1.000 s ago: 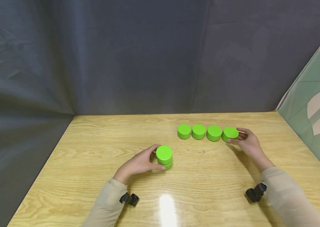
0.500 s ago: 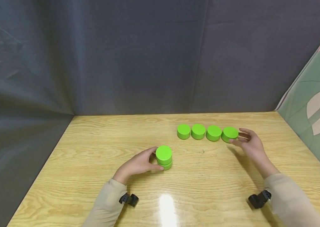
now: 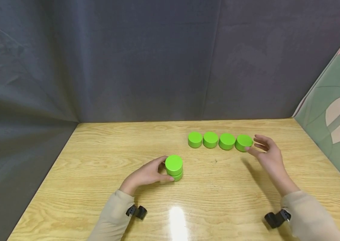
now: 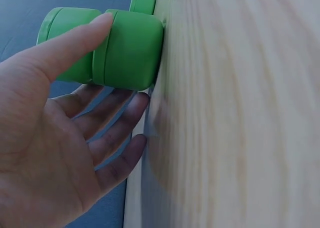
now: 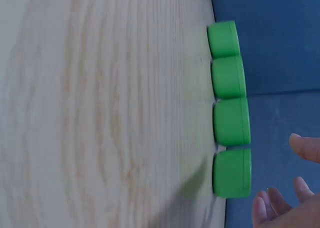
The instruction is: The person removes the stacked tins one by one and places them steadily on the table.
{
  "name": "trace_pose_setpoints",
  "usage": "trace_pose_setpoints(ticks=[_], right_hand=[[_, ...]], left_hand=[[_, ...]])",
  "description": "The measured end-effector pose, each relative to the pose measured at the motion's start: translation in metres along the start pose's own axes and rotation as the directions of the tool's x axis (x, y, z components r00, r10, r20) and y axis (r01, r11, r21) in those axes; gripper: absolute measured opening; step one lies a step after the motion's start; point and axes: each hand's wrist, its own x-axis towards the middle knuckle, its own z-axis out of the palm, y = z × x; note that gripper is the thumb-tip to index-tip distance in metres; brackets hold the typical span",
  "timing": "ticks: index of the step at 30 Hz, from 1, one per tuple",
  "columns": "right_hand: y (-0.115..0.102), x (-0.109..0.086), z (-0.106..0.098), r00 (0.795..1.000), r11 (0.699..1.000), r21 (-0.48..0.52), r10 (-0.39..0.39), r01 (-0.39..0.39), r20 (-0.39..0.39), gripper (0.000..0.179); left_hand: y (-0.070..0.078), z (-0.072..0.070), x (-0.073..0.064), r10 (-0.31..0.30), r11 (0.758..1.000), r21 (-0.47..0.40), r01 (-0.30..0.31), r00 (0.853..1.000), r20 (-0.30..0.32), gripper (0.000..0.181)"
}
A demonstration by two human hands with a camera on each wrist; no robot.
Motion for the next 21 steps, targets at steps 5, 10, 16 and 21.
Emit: trace_pose_setpoints(ticks=[5,10,16,21], right_hand=[[-0.008,-0.008,0.007,0.999,0.999,-0.001,-0.041,0.041,0.015,0.039],[-0.015,-0.015,0.014,0.997,0.996,-0.048,-0.07,0.072,0.044,0.047],[-0.024,-0.022,0.023,0.993,0.995,-0.021,-0.096,0.098,0.074,0.044],[-0.033,-0.029,0.032,0.988,0.993,0.006,-0.12,0.12,0.101,0.042]], left_hand=[[0.002,0.0,-0.001,0.001,1.0,0.005,-0.001,1.0,0.003,0.069],[0.002,0.0,-0.001,0.002,1.0,0.002,-0.002,1.0,0.01,0.069],[0.001,-0.001,-0.001,0.003,1.0,-0.002,-0.003,1.0,0.016,0.069],[0.002,-0.001,-0.001,0.004,1.0,-0.006,-0.004,1.0,0.019,0.069]])
